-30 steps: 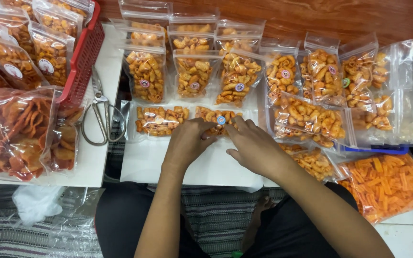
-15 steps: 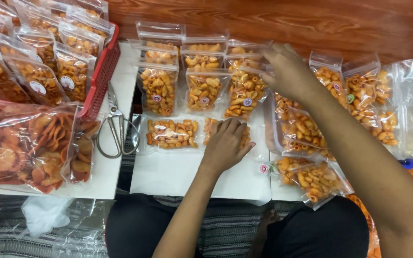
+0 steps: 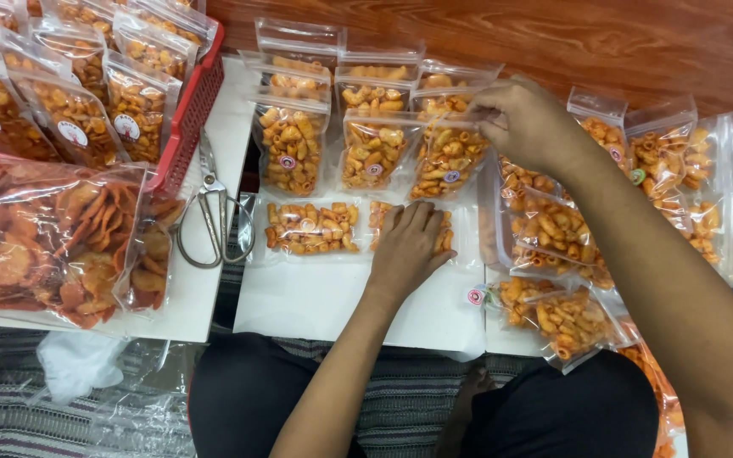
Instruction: Manually applying small circular labels to clear plastic bags filled with snacks.
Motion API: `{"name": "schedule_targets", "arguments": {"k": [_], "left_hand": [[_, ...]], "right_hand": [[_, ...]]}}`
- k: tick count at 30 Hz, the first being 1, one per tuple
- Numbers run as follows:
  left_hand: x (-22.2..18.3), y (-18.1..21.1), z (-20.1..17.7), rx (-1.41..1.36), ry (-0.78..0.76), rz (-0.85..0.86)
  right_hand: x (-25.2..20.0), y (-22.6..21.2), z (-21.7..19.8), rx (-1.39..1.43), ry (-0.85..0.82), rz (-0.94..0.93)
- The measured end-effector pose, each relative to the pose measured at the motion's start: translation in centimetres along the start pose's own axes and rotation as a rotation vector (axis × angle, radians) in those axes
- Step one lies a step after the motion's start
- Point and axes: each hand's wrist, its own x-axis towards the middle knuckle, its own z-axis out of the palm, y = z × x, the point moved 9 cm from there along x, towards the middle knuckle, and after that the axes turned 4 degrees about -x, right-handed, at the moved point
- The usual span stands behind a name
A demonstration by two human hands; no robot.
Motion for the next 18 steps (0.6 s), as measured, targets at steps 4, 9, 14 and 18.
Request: {"name": "schedule_targets", "arguments": {"k": [4, 9, 14, 18], "left_hand": [[0.0, 0.1, -0.1, 0.023, 0.012, 0.006], [0.1, 0.1, 0.0, 0.047, 0.018, 0.001], [0.0, 0.3, -0.3, 0.058, 0.027, 0.014], [0.3, 0.7, -1.1, 0.041, 0.038, 0.035]], "right_hand": [[-0.3, -0.7, -0.3, -0.010, -0.062, 0.076], [-0.5, -0.5, -0.8, 0.040, -0.047, 0.131], [-0.7, 0.2, -1.4, 0.050, 0.032, 0.049], [-2.5, -0.5, -4.2, 0.101, 0.046, 0.114]]}}
